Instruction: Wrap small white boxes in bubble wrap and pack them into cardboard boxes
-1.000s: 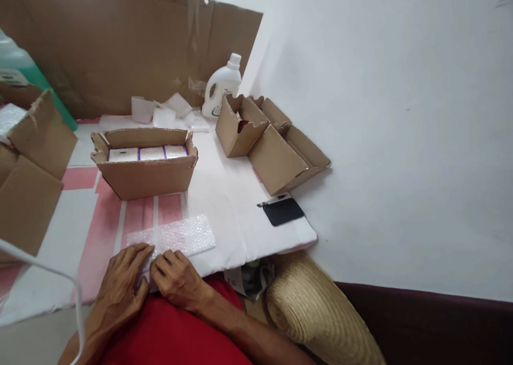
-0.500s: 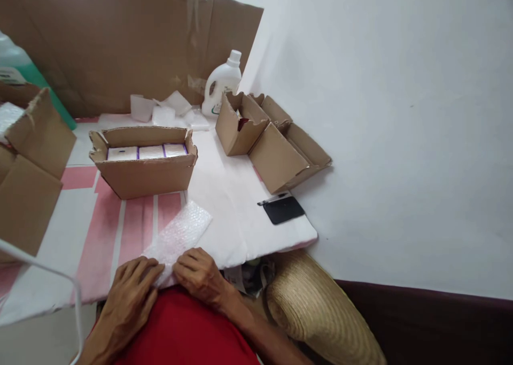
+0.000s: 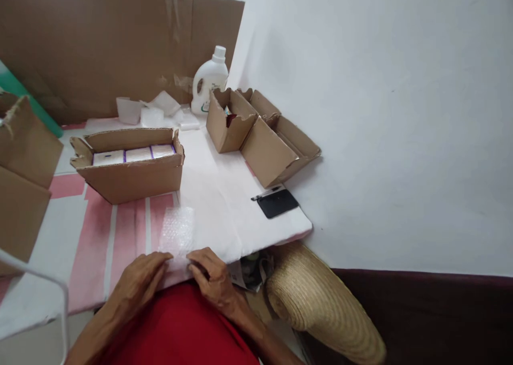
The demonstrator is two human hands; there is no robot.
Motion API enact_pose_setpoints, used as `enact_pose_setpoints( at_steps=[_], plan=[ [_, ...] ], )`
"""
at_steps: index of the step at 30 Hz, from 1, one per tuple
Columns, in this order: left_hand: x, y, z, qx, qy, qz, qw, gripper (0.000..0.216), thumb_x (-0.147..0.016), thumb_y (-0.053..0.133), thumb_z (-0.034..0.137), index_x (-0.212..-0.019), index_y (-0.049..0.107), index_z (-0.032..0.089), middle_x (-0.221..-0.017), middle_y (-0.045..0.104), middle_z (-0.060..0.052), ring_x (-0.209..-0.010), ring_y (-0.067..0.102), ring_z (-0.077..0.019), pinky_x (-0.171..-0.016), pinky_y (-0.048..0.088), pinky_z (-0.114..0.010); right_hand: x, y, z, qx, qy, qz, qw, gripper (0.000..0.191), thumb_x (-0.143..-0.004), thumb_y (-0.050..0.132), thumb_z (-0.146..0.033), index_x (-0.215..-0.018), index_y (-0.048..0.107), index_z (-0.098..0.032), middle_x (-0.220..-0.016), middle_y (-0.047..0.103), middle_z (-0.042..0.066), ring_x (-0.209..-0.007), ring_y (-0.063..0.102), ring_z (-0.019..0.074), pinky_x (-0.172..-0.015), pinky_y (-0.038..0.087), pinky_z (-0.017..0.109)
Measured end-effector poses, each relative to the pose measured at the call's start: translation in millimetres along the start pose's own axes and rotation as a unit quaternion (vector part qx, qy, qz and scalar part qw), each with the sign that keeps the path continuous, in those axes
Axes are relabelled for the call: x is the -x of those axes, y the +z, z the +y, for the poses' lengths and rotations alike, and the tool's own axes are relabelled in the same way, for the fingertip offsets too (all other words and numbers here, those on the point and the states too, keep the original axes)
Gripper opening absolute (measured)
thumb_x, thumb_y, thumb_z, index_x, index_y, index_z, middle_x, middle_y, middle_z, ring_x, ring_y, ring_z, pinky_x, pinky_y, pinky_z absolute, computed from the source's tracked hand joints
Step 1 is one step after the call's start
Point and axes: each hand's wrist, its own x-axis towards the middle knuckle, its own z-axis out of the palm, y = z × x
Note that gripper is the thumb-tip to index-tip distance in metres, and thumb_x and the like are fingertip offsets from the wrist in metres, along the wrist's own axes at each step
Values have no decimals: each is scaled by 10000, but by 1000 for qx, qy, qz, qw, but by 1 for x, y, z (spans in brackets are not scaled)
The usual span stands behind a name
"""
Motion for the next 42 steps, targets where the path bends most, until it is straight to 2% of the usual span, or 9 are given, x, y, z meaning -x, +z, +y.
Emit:
enact_pose_setpoints(
  at_steps=[6, 12, 15, 19, 23, 29, 36, 39, 42],
  plan=[
    [-16, 27, -19, 24, -95, -25, 995, 282, -986, 481, 366, -1206, 602, 238, -1043, 772, -18, -821, 747, -146, -751, 593, -240, -7, 13, 3, -11, 128, 87, 988, 249, -912, 571, -128, -1147, 624, -189, -969, 677, 59, -844, 662, 167, -756, 558, 275],
    [-12, 16, -2, -119, -85, 78, 986, 472, -953, 569, 373, -1390, 503, 208, -1163, 693, -110, -1026, 685, -239, -878, 557, -380, -11, 17, 5, -21, 159, 97, 982, 304, -883, 552, -122, -1175, 594, -196, -926, 661, 38, -771, 655, 142, -692, 561, 247],
    [-6, 5, 13, -161, -26, 115, 980, 451, -903, 660, 264, -1336, 554, 192, -1176, 677, -132, -1080, 646, -261, -945, 497, -416, -12, 16, 5, -17, 154, 97, 983, 305, -873, 530, -110, -1160, 588, -193, -907, 657, 33, -763, 647, 138, -681, 557, 241],
    [6, 9, 18, -173, 56, 46, 982, 312, -910, 653, 248, -1217, 633, 203, -1113, 725, -87, -1028, 660, -229, -912, 473, -364, -12, 16, 4, -10, 149, 99, 984, 292, -865, 521, -107, -1140, 587, -184, -900, 651, 35, -766, 645, 140, -685, 561, 244],
    [14, 22, 7, -192, 56, 17, 980, 299, -946, 575, 213, -1239, 631, 199, -1158, 735, -85, -1067, 668, -224, -923, 470, -357, -10, 11, 2, -8, 133, 84, 988, 315, -856, 514, -93, -1151, 585, -182, -936, 646, 52, -800, 651, 157, -692, 570, 261],
    [7, 13, 3, -113, 62, 18, 991, 304, -950, 502, 138, -1208, 636, 227, -1077, 759, -53, -976, 698, -178, -880, 495, -324, -12, -17, 2, 86, 0, -60, 994, 628, -782, 698, -120, -1380, 534, -220, -1442, 525, 136, -1310, 467, 312, -1081, 452, 525],
    [-15, 5, 3, 66, -145, 29, 987, 274, -966, 528, 376, -1159, 663, 236, -932, 751, -5, -810, 702, -141, -727, 549, -239, -33, -26, 8, 31, 32, -29, 999, 85, -931, 594, -179, -975, 662, -203, -941, 686, 53, -935, 584, 215, -853, 488, 359],
    [-30, 7, -3, 75, -226, 48, 970, 377, -962, 514, 456, -1218, 641, 210, -898, 723, -10, -739, 675, -145, -677, 553, -252, -45, -19, 8, 46, 104, -4, 993, 103, -943, 587, -230, -851, 621, -199, -818, 633, 18, -780, 554, 176, -723, 443, 292],
    [-38, 10, -3, 12, -192, 130, 973, 397, -964, 530, 393, -1299, 589, 190, -1140, 694, -96, -1007, 677, -218, -879, 562, -361, -55, -13, 12, 58, 158, 6, 986, 176, -946, 580, -260, -779, 581, -202, -724, 580, -20, -669, 506, 145, -631, 387, 256]
  ],
)
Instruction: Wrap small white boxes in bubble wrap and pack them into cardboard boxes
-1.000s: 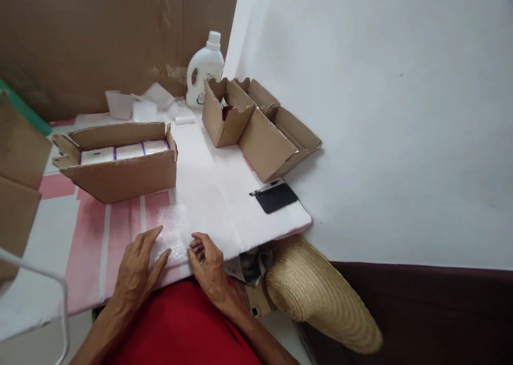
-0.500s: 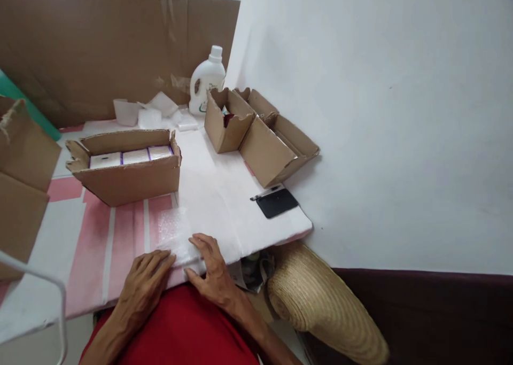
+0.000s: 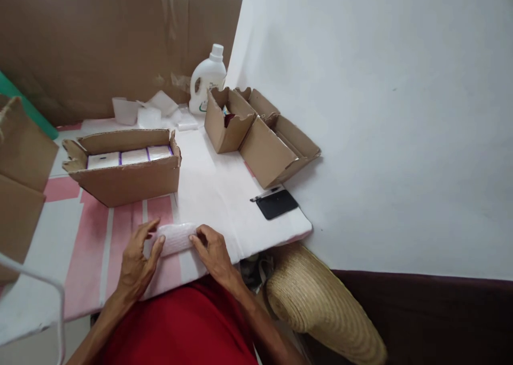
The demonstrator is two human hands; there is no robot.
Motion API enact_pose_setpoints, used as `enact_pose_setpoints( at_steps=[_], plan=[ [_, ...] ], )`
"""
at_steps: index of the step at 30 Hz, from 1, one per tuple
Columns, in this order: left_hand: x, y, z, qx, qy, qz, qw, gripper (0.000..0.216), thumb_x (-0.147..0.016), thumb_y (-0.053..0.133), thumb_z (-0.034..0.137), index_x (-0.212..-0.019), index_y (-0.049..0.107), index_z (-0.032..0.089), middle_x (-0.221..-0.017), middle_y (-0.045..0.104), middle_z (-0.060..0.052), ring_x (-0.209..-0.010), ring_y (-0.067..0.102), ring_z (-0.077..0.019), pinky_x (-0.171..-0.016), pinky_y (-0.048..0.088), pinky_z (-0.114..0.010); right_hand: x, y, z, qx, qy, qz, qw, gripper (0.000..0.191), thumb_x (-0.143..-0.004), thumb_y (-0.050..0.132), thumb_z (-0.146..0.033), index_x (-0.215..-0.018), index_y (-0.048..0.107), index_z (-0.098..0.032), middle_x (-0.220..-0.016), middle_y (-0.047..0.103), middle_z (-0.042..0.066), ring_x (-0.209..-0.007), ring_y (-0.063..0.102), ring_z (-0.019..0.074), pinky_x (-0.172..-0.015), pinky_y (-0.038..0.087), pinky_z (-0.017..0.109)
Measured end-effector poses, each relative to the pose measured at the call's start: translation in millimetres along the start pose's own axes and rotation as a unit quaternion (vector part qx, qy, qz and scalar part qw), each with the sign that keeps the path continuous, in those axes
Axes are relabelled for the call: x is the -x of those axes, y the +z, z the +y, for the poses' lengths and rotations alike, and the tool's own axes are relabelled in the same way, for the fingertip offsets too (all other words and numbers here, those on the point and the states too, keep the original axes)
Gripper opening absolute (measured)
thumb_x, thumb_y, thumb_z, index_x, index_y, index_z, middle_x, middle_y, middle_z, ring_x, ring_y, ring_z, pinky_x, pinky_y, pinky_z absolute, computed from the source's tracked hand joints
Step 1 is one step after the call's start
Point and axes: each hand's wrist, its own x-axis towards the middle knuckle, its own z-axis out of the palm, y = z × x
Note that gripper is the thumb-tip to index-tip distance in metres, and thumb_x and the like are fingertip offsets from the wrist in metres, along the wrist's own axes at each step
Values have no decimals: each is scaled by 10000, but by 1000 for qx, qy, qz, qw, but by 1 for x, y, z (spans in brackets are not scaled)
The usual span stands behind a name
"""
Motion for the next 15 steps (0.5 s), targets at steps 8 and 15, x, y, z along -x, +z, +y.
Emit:
enact_pose_setpoints(
  at_steps=[8, 15],
  plan=[
    [33, 26, -2, -187, 224, -83, 953, 671, -942, 557, 322, -1563, 329, 211, -1582, 425, -165, -1486, 364, -318, -1185, 322, -475, -7, 10, 1, 94, 12, 56, 994, 153, -962, 551, -299, -936, 654, -189, -852, 669, 52, -765, 614, 203, -733, 513, 327],
    [46, 41, -14, -234, 186, -84, 951, 749, -906, 595, 473, -1565, 338, 228, -1641, 303, -172, -1518, 276, -376, -1205, 234, -557, 9, 17, 10, 221, -227, -41, 948, 598, -969, 492, -186, -1549, 360, -130, -1558, 450, 163, -1480, 349, 294, -1175, 364, 494]
  ],
)
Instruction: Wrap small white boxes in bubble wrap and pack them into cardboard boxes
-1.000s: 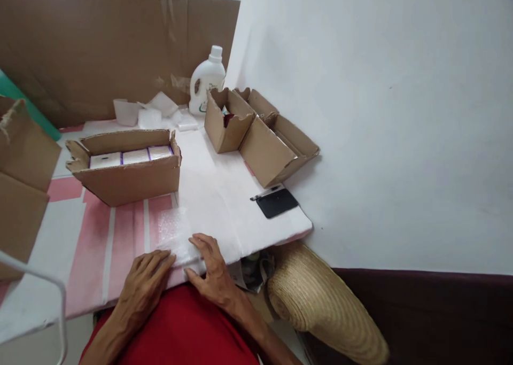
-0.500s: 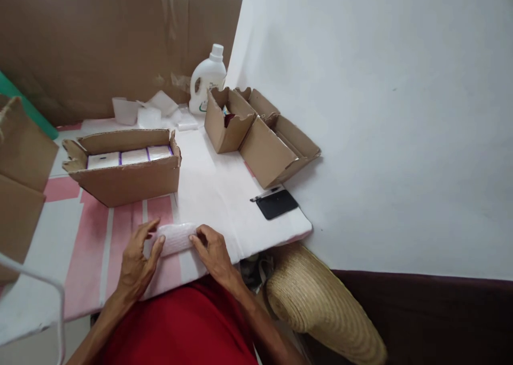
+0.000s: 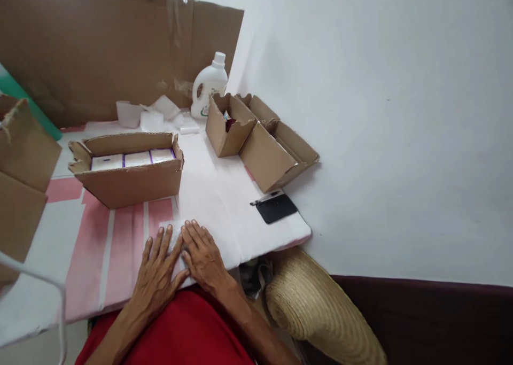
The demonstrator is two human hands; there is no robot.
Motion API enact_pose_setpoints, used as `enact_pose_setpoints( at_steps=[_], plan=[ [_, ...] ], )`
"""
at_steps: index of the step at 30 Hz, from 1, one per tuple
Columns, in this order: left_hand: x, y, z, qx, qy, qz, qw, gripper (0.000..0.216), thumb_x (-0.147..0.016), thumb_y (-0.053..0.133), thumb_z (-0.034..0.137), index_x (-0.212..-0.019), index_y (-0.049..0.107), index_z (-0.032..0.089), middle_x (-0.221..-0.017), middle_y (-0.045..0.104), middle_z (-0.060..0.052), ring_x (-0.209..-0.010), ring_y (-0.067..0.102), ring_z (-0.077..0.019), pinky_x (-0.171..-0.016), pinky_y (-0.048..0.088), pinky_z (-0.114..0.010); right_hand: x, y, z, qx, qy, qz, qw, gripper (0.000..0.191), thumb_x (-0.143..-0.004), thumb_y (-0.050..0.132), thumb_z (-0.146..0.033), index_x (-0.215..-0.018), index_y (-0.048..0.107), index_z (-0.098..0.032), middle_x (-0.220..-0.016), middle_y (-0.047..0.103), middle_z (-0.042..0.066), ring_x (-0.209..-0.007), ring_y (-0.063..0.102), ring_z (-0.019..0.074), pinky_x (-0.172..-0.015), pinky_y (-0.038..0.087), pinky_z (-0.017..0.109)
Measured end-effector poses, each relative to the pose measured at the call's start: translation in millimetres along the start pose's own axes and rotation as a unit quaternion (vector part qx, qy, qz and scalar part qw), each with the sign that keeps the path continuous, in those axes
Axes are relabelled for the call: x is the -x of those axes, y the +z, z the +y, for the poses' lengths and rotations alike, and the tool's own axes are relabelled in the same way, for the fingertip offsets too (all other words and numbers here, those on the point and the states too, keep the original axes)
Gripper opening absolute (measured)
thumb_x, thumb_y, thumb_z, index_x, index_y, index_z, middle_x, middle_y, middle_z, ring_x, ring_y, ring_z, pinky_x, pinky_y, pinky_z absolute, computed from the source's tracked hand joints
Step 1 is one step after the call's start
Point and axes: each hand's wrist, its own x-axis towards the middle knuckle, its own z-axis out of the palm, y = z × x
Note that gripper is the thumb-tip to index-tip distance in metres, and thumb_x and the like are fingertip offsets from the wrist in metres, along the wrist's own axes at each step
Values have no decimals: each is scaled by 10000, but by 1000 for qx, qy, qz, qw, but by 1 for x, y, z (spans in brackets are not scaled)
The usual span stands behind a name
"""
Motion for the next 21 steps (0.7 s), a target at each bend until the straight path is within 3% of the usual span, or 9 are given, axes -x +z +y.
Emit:
enact_pose_setpoints(
  at_steps=[4, 8, 10, 13, 16, 21],
  plan=[
    [-3, -5, -5, 1, 0, -9, 1000, 725, -904, 595, 489, -1549, 372, 243, -1609, 377, -164, -1468, 380, -372, -1172, 279, -540, 6, 6, 10, -3, 9, -27, 1000, 659, -955, 537, -214, -1567, 313, -116, -1591, 406, 164, -1489, 342, 292, -1182, 360, 488],
    [-12, -6, -21, 26, -1, 19, 999, 605, -941, 560, 392, -1496, 437, 187, -1460, 575, -162, -1338, 551, -303, -1046, 415, -433, 0, 5, 19, -4, -20, -12, 1000, 634, -939, 611, -253, -1522, 388, -146, -1501, 518, 179, -1410, 449, 299, -1098, 435, 472],
    [-17, -6, -30, 37, 22, 43, 998, 465, -947, 535, 290, -1402, 533, 190, -1343, 671, -133, -1242, 625, -263, -965, 458, -387, -7, 3, 20, 12, -49, -2, 999, 546, -923, 643, -248, -1431, 480, -132, -1405, 592, 197, -1314, 523, 312, -1028, 467, 473],
    [-28, -17, -36, 46, 71, 93, 992, 351, -931, 493, 155, -1246, 628, 234, -1127, 765, -66, -1039, 709, -208, -895, 479, -355, -21, -6, 16, 47, -88, 18, 995, 231, -923, 603, -187, -1152, 614, -158, -1150, 693, 151, -1110, 588, 301, -912, 481, 451],
    [-41, -47, -33, 50, 69, 138, 987, 420, -928, 480, 90, -1302, 583, 253, -1045, 771, -23, -998, 707, -167, -950, 467, -340, -43, -34, 1, 58, -113, 43, 991, 110, -933, 526, -130, -922, 607, -204, -881, 669, 75, -887, 566, 250, -770, 455, 383],
    [-65, -115, -40, 52, -34, 271, 961, 568, -922, 599, 193, -1465, 439, 222, -1360, 627, -135, -1297, 563, -273, -1071, 418, -432, -112, -113, -27, 39, -166, 163, 972, 128, -977, 513, -151, -939, 609, -227, -861, 646, 67, -847, 544, 239, -795, 457, 382]
  ],
)
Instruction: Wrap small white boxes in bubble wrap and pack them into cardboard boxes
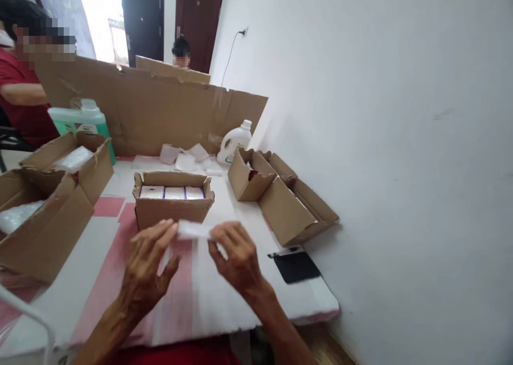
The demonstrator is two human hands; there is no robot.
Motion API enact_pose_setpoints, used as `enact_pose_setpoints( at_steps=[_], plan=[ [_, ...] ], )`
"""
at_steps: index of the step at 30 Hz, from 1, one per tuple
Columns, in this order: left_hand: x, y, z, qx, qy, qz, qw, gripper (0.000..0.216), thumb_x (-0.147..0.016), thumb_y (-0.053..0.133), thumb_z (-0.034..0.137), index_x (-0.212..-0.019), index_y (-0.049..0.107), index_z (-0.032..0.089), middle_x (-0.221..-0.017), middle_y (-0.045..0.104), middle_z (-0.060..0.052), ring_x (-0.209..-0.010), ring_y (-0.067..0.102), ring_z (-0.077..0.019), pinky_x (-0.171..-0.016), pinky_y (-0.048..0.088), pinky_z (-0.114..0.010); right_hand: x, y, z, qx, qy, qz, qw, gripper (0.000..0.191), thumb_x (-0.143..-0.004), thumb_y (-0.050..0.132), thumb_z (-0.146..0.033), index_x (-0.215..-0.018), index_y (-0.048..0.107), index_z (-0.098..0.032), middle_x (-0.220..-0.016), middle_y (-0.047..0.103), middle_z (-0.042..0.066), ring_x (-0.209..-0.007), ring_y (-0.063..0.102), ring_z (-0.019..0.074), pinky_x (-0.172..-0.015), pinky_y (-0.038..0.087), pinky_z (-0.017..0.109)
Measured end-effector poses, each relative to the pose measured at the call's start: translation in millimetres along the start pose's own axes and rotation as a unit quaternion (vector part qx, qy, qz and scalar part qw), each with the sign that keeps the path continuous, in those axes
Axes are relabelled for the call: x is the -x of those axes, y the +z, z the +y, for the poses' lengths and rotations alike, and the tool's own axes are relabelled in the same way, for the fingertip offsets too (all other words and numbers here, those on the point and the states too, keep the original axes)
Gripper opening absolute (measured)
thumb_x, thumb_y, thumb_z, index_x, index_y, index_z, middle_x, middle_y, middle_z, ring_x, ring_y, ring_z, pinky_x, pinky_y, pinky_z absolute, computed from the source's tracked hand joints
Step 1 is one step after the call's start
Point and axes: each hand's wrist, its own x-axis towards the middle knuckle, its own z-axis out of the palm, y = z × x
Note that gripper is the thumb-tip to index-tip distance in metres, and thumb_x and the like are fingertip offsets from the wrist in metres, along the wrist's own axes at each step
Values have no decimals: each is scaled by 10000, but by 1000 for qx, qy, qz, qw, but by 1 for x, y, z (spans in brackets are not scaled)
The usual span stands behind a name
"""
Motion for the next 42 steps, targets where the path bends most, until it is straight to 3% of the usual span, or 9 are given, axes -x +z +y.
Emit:
enact_pose_setpoints(
  at_steps=[4, 9, 14, 24, 28, 31, 34, 37, 42],
  plan=[
    [-33, -12, -24, -44, -60, 72, 995, 500, -940, 587, 250, -1429, 481, 237, -1370, 605, -134, -1262, 575, -295, -1058, 418, -455, -82, 8, 24, 28, -2, 24, 999, 182, -1017, 479, -217, -968, 655, -228, -951, 646, 90, -937, 564, 260, -873, 464, 408],
    [-57, -4, -58, -84, -60, 56, 993, 417, -961, 551, 295, -1370, 538, 214, -1378, 602, -133, -1278, 561, -299, -1052, 421, -452, -138, 61, 44, 26, -53, -176, 983, 134, -929, 619, -126, -840, 706, -175, -962, 682, 102, -917, 608, 239, -802, 476, 345],
    [-77, 2, -72, -87, 16, -23, 996, 345, -994, 485, 304, -1294, 600, 177, -1303, 677, -115, -1283, 571, -286, -1083, 386, -464, -148, 72, 54, -161, -43, -359, 918, 153, -949, 653, -309, -935, 767, -207, -859, 739, -10, -764, 645, 137, -694, 462, 218],
    [-96, 6, -70, -125, -37, -283, 950, 595, -1012, 297, 546, -807, 710, 170, -773, 723, -116, -765, 697, -273, -802, 475, -437, -148, 86, 68, -251, 56, -376, 890, 102, -820, 718, -165, -744, 787, -166, -725, 738, -14, -709, 649, 133, -684, 420, 210],
    [-92, -3, -69, -91, -45, -213, 972, 532, -989, 371, 574, -954, 730, 183, -909, 746, -117, -887, 700, -291, -866, 492, -465, -140, 65, 75, -265, 77, -315, 908, 130, -856, 673, -222, -846, 797, -186, -859, 769, 5, -821, 672, 156, -749, 449, 226],
    [-70, -12, -66, -56, -85, -28, 994, 494, -965, 460, 558, -1263, 645, 210, -1266, 670, -132, -1222, 596, -309, -1065, 425, -501, -114, 37, 91, -275, 180, -120, 937, 236, -919, 615, -373, -930, 779, -203, -970, 770, 34, -918, 669, 185, -808, 475, 270],
    [-35, -5, -71, 2, -249, 98, 963, 686, -950, 472, 572, -1507, 410, 176, -1504, 482, -165, -1417, 422, -320, -1198, 295, -527, -66, 36, 99, -275, 323, 61, 904, 464, -935, 523, -600, -940, 747, -193, -981, 757, 80, -932, 666, 226, -787, 500, 324],
    [-5, 17, -84, 132, -405, 62, 903, 821, -949, 352, 662, -1537, 335, 89, -1556, 404, -226, -1457, 366, -360, -1206, 280, -568, -16, 71, 83, -365, 413, 57, 833, 708, -896, 374, -793, -1050, 721, -195, -1105, 735, 123, -1006, 670, 277, -779, 529, 382],
    [14, 49, -77, 247, -416, 7, 875, 730, -940, 425, 641, -1529, 379, 212, -1553, 454, -146, -1433, 426, -317, -1200, 316, -548, 28, 120, 51, -452, 395, 45, 799, 606, -915, 523, -691, -1340, 604, -267, -1397, 620, 75, -1299, 555, 276, -1050, 470, 432]
  ],
)
